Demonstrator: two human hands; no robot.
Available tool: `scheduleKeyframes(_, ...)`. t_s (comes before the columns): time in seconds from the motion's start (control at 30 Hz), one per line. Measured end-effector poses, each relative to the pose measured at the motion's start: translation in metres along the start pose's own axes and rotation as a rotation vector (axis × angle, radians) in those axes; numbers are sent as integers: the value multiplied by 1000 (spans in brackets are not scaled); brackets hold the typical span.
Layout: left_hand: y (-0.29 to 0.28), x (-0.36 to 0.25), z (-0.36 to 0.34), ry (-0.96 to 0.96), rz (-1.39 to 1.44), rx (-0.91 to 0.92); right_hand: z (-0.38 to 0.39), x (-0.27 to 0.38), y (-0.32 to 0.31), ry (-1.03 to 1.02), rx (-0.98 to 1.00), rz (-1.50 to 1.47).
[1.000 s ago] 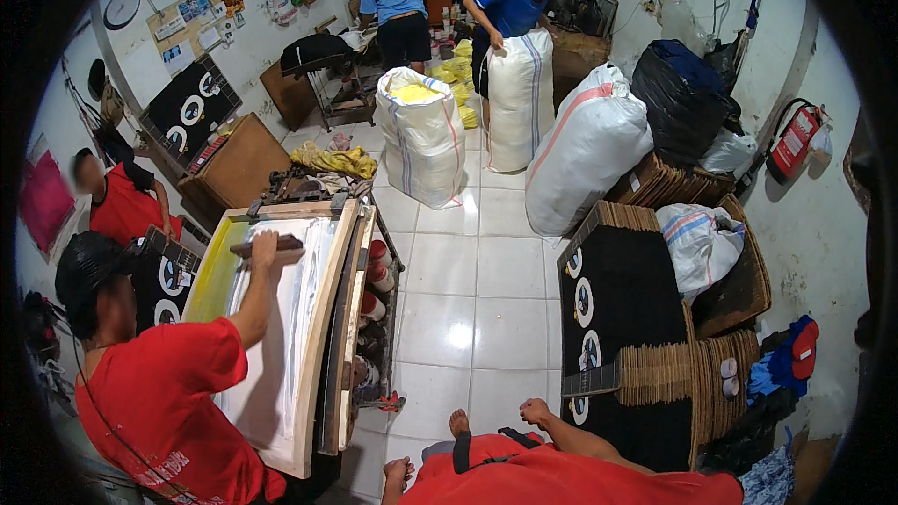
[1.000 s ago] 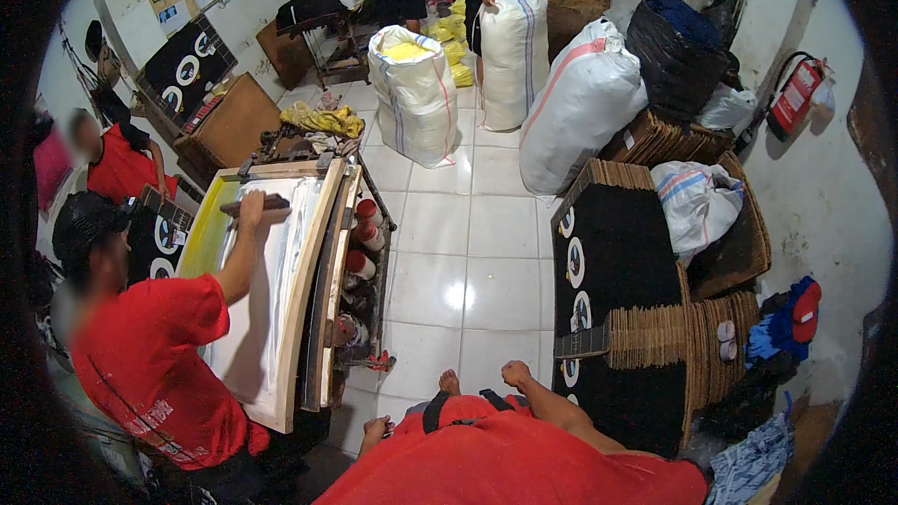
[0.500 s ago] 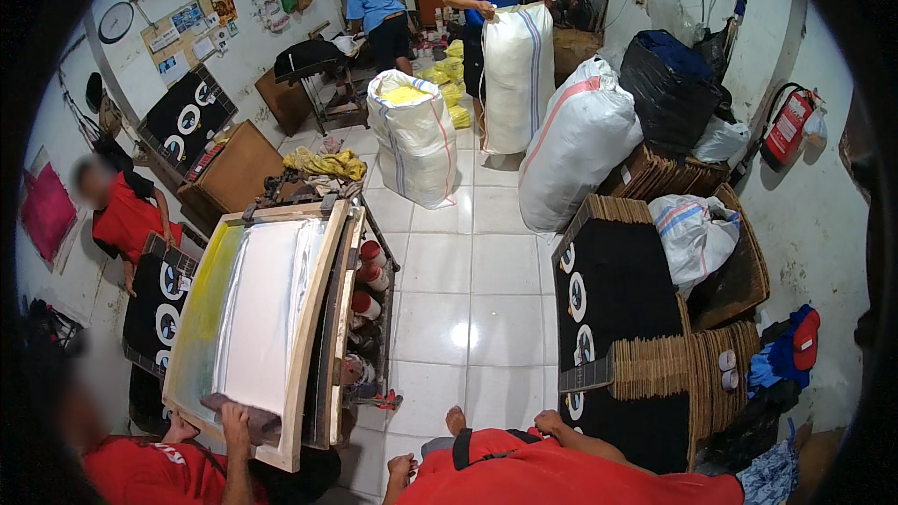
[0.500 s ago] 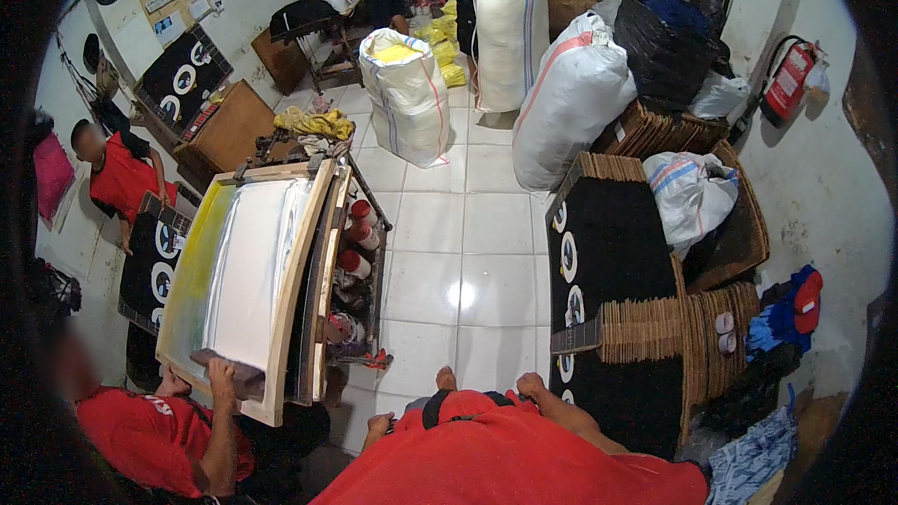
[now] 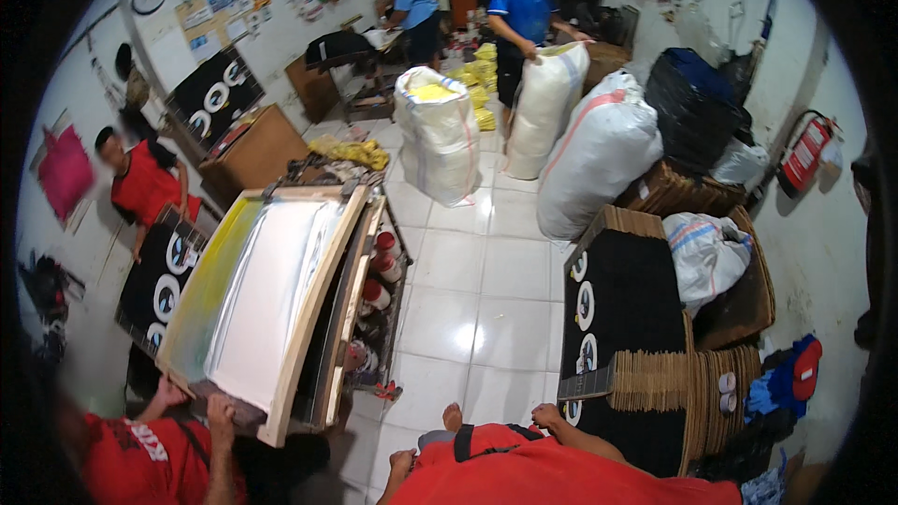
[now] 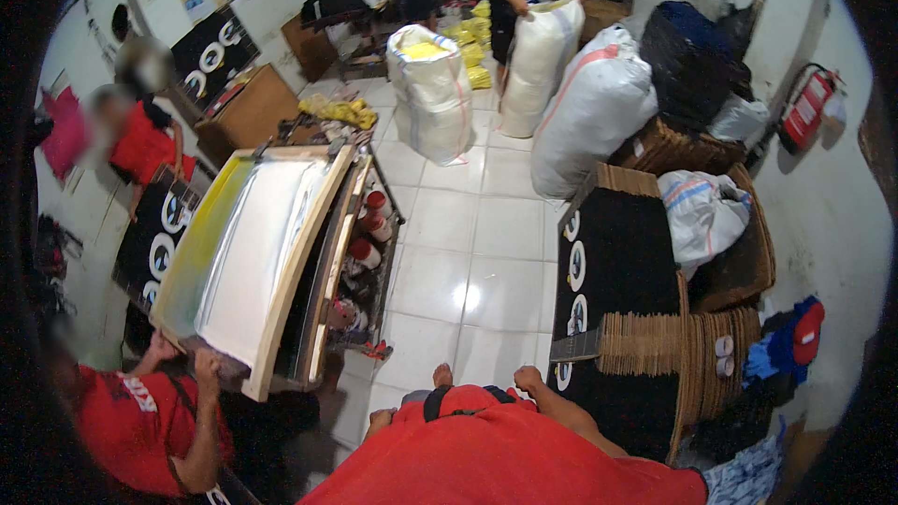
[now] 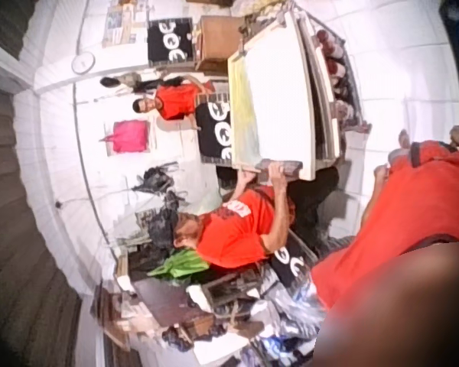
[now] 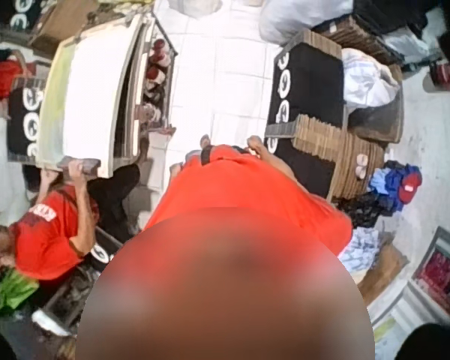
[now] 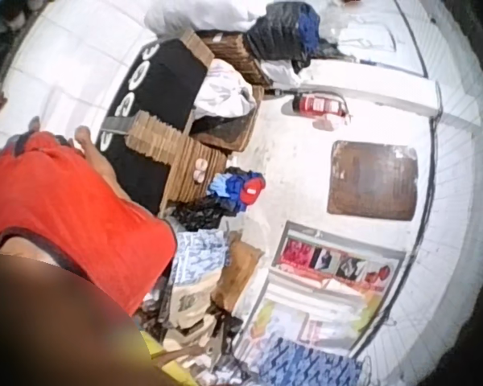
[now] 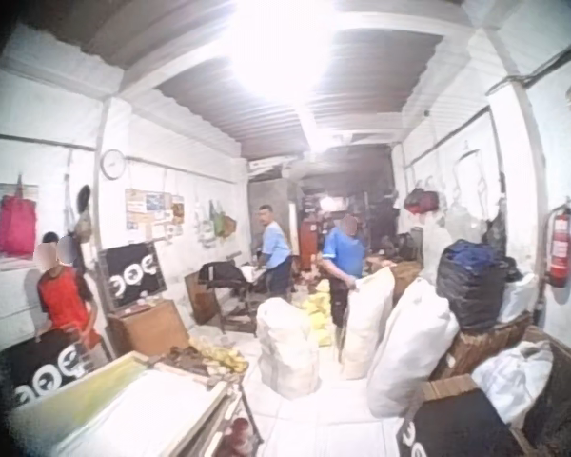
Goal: The person assists in a screen printing operation by taking printed mats from a coworker and stacking them on a pile. The coworker uses a squeegee to apply ink through a screen onto the mats, and the person handles the finished items one at a time.
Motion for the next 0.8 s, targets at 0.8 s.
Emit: scheduleKeyframes(0.8, -206, 53, 22, -104, 1285, -685, 66, 356, 152, -388, 473, -4)
Point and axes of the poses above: each hand's wrist, its own z-axis away from the middle knuckle, its own y-axis out of the palm, x = y × z, the point moved 9 cm from there along -z, towards the middle knuckle, and after that the axes turned 1 degree about z, right-handed, at the moved point
